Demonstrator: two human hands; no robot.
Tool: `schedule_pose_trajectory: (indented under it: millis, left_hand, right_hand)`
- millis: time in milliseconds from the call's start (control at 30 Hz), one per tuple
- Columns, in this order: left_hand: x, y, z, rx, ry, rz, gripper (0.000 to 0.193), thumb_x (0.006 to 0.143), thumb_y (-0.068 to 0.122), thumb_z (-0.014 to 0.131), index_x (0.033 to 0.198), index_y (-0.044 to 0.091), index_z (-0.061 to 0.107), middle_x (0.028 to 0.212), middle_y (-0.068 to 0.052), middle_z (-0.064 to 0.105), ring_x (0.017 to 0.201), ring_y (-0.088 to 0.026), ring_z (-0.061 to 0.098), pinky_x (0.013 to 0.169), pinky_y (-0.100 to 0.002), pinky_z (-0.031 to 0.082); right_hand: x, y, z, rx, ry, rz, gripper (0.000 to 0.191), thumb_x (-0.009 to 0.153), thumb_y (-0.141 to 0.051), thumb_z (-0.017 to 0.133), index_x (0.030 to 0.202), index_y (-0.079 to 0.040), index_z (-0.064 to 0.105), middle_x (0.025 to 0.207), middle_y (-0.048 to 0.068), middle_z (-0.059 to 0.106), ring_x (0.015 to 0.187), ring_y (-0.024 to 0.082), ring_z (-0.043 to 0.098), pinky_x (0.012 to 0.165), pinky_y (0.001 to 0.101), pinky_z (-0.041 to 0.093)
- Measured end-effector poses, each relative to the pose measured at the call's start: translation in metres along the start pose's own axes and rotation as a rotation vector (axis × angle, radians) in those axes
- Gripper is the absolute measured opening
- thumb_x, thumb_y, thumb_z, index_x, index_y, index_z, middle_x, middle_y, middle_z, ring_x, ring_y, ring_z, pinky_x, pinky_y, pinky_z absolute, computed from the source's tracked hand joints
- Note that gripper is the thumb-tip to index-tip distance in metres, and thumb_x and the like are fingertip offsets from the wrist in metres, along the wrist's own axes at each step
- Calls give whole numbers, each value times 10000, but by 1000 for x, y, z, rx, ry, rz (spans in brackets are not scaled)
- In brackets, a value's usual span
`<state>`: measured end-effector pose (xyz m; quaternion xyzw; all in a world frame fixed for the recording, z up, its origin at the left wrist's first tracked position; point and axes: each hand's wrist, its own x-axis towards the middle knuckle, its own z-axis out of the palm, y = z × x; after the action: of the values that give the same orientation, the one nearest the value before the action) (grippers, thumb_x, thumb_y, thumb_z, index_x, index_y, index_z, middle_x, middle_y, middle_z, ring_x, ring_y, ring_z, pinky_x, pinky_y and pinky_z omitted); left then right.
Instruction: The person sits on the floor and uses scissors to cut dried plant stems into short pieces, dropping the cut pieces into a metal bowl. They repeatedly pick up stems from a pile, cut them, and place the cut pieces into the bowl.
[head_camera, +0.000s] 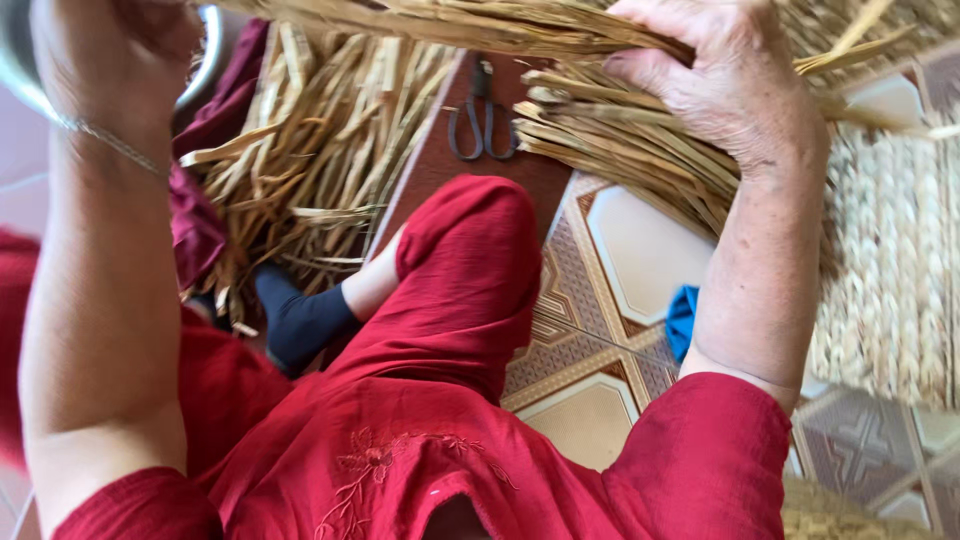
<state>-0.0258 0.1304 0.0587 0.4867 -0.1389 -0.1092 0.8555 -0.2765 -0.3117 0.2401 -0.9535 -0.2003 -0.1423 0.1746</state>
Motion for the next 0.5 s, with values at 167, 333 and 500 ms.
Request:
schedule_pose_trajectory:
  millis: [167, 333, 500]
  left_hand:
    - [-36, -89, 112, -386, -58, -392, 194, 1058, 272, 742, 1167, 116, 707, 949, 42, 645, 689, -75, 515, 519, -192, 335]
    - [-70, -172, 217, -484, -98, -620, 253, 952, 281, 745, 1126, 98, 718, 913, -24, 690, 668, -129, 612, 576, -274, 529]
    - [-64, -259, 298, -496, -115, -783, 285, 925, 306, 739, 1145, 124, 725, 917, -1, 696, 654, -124, 625, 573, -283, 566]
  right_hand:
    - [-113, 24, -19, -224, 43, 321, 292, 912, -56, 830, 1197, -70, 768, 921, 120, 697, 798, 264, 660, 710, 386, 503]
    - [-221, 64, -27, -338, -10, 757, 191, 991, -195, 850, 1176, -186, 805, 871, 91, 639, 857, 267, 608, 946, 516, 420]
    - [-281, 98, -17, -657, 79, 868, 296, 902, -195, 863, 1189, -170, 791, 1258, 134, 672, 1243, 360, 511, 1138, 686, 177]
